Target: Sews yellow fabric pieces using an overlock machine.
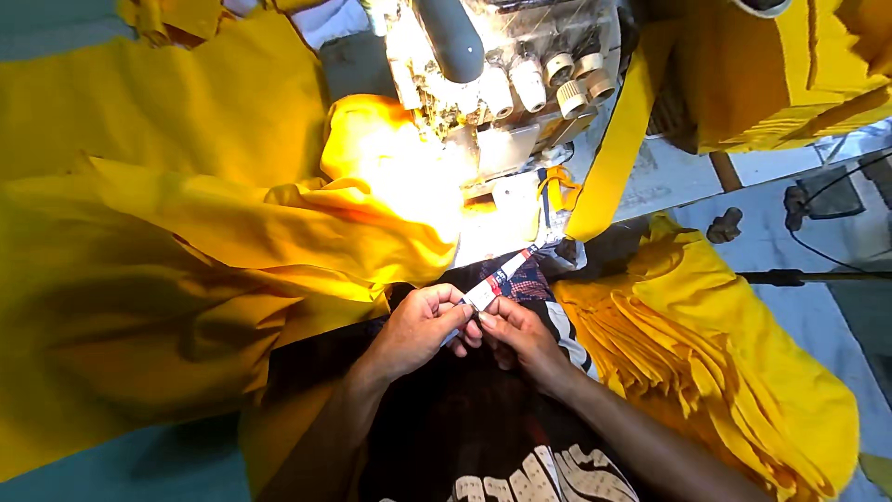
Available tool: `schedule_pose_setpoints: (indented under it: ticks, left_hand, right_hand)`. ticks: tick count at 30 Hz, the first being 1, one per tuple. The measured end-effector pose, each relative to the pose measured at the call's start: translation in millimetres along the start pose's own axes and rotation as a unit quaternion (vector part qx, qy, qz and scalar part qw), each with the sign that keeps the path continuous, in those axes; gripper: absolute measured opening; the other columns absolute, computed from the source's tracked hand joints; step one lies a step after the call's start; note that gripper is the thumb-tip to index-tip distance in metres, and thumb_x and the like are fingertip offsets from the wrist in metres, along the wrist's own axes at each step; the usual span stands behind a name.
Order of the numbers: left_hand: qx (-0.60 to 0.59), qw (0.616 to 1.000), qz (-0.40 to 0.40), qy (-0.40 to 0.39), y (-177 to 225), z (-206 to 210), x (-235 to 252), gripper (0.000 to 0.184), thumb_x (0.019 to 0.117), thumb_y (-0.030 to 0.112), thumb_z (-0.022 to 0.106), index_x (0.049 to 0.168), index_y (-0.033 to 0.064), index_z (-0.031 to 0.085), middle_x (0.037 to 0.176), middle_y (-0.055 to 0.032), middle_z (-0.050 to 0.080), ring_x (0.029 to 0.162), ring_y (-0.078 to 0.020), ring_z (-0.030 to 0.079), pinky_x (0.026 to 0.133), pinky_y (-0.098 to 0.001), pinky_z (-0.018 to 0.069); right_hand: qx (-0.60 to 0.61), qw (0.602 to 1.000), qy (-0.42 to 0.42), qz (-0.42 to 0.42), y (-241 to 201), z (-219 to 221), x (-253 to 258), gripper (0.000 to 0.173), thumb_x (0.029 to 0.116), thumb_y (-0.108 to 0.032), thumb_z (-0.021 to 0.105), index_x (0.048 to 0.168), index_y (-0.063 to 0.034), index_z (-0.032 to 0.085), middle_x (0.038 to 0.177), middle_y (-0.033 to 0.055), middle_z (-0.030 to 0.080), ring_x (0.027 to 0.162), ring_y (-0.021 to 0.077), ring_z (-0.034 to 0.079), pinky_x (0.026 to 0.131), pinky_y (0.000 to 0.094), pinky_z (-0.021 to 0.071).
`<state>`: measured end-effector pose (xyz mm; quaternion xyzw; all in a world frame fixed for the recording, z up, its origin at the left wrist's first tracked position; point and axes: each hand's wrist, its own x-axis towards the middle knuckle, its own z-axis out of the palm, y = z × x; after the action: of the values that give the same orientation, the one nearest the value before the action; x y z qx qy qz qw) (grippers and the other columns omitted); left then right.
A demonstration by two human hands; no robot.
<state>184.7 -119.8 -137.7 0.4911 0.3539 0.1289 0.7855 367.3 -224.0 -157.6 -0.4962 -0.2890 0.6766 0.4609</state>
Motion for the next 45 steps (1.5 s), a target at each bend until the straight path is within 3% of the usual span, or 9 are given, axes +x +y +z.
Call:
schedule_pose_setpoints:
  ticks: [11, 21, 28, 45]
  left_hand:
    - [0.015, 1.0, 0.007, 0.009, -0.2, 2.5, -1.6, 0.013, 0.1058, 0.009, 0.055, 0.106, -0.0013, 0.063, 0.083, -0.0094, 0.075, 0.071, -0.0186, 0.075, 0.065, -0.0312, 0.065]
    - [-0.006, 0.999, 0.031, 0.027, -3.1, 6.3, -3.6, 0.013, 0.1049, 0.009, 0.056, 0.106, -0.0013, 0.063, 0.084, -0.0119, 0.075, 0.073, -0.0222, 0.076, 0.069, -0.0345, 0.0658]
    - [0.001, 0.999, 0.036, 0.037, -2.3, 6.8, -3.5, 0.012, 0.1051, 0.008, 0.055, 0.106, -0.0012, 0.063, 0.084, -0.0122, 0.075, 0.072, -0.022, 0.075, 0.068, -0.0339, 0.0657]
    - [0.014, 0.998, 0.04, 0.041, -5.9, 8.4, -3.9, 0.011, 0.1054, 0.008, 0.055, 0.105, -0.0006, 0.062, 0.082, -0.0119, 0.075, 0.07, -0.0221, 0.075, 0.066, -0.0337, 0.0656]
  right_hand:
    - [-0.014, 1.0, 0.005, -0.006, 1.9, -0.8, 0.8, 0.021, 0.106, -0.027, 0.056, 0.102, -0.0064, 0.059, 0.074, 0.0012, 0.061, 0.052, 0.0053, 0.05, 0.046, 0.0206, 0.0404]
    - [0.0, 1.0, 0.022, 0.004, 4.7, 1.2, 0.0, 0.023, 0.1072, -0.028, 0.053, 0.109, -0.006, 0.062, 0.073, 0.0009, 0.058, 0.051, 0.0056, 0.046, 0.045, 0.0209, 0.038]
    - [0.018, 1.0, 0.0, 0.019, 3.8, -1.8, -1.5, 0.023, 0.1066, -0.029, 0.052, 0.107, -0.0077, 0.061, 0.068, -0.0013, 0.052, 0.05, 0.005, 0.043, 0.044, 0.0205, 0.0358]
    - [0.011, 1.0, -0.005, -0.002, 3.0, -3.2, 1.4, 0.022, 0.1075, -0.025, 0.053, 0.102, -0.0059, 0.063, 0.067, -0.0006, 0.052, 0.05, 0.0056, 0.045, 0.044, 0.0202, 0.0365]
